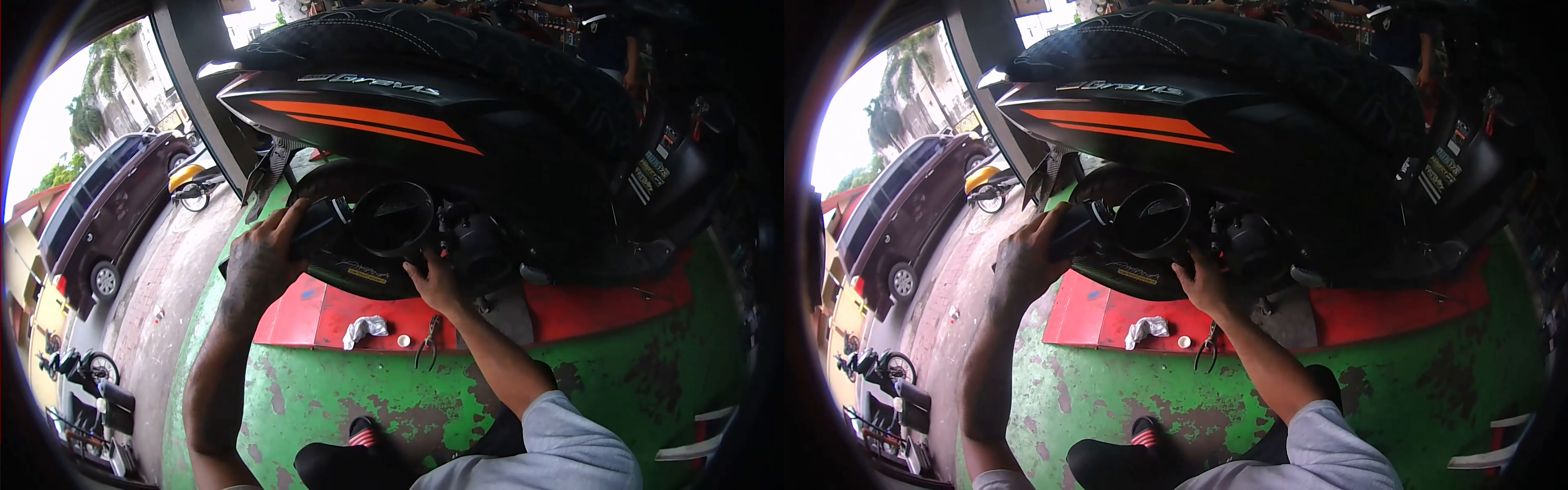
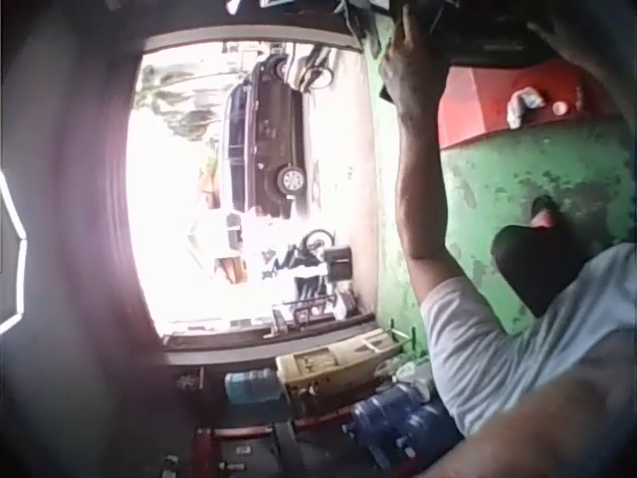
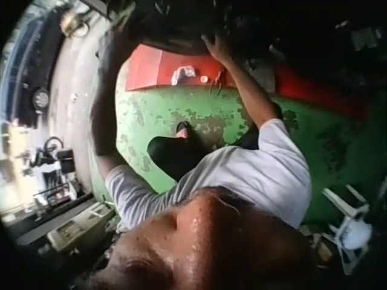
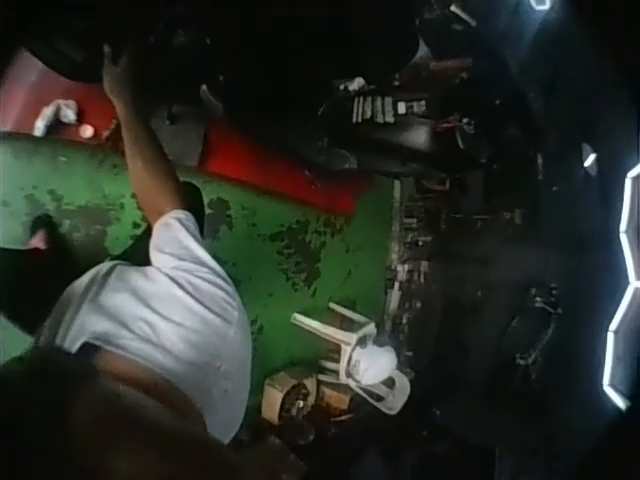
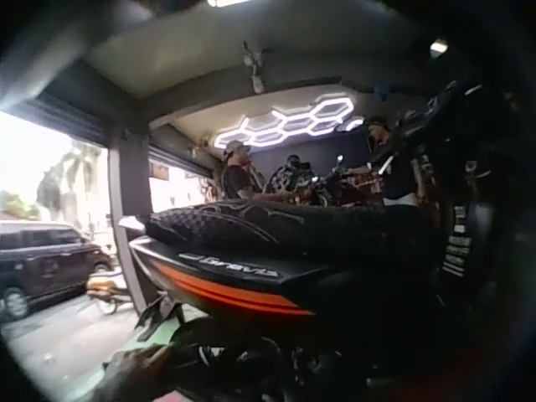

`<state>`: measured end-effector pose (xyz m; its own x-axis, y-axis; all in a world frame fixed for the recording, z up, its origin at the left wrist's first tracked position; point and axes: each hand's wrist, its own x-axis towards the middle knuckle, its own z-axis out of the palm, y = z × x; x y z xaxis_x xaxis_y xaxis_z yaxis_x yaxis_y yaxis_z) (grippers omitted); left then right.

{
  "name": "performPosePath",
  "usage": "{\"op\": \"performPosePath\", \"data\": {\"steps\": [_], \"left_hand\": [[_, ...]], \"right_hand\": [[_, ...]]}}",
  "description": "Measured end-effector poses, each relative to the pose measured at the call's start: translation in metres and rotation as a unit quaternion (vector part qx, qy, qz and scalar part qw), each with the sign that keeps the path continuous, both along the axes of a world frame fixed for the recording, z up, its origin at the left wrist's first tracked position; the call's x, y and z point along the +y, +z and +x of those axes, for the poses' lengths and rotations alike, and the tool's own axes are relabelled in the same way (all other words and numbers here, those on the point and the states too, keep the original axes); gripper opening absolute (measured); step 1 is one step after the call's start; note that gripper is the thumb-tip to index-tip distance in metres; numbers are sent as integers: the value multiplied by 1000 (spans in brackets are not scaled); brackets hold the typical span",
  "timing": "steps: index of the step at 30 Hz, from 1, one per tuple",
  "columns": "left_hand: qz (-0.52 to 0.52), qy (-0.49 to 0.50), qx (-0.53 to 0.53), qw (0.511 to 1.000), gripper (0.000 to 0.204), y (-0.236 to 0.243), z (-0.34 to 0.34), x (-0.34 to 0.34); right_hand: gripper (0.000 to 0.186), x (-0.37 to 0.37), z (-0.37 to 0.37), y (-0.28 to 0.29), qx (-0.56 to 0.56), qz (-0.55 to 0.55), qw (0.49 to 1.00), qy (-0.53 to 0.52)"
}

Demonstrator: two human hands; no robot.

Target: Changing the motorcycle engine oil, including opening the fill cap and pouring new oil through a funnel.

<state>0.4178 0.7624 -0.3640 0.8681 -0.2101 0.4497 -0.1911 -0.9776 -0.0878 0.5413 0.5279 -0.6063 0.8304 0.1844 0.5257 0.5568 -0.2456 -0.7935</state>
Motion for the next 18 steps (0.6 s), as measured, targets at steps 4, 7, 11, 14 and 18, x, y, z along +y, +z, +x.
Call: {"op": "performPosePath", "data": {"steps": [4,7,11,14,18], "left_hand": [[41,12,14,999,85,5,5,-5],[75,12,12,997,85,5,7,-5],[87,25,27,996,83,9,7,-11],[93,26,29,995,82,9,9,-14],[113,11,5,994,77,10,9,-16]], "right_hand": [[51,2,5,-5,-64,15,998,-6],[51,2,4,-5,-46,23,999,7],[51,3,4,-10,-40,20,999,-12],[51,5,9,-15,-69,23,997,-28],[52,6,9,-16,-51,33,998,-11]]}}
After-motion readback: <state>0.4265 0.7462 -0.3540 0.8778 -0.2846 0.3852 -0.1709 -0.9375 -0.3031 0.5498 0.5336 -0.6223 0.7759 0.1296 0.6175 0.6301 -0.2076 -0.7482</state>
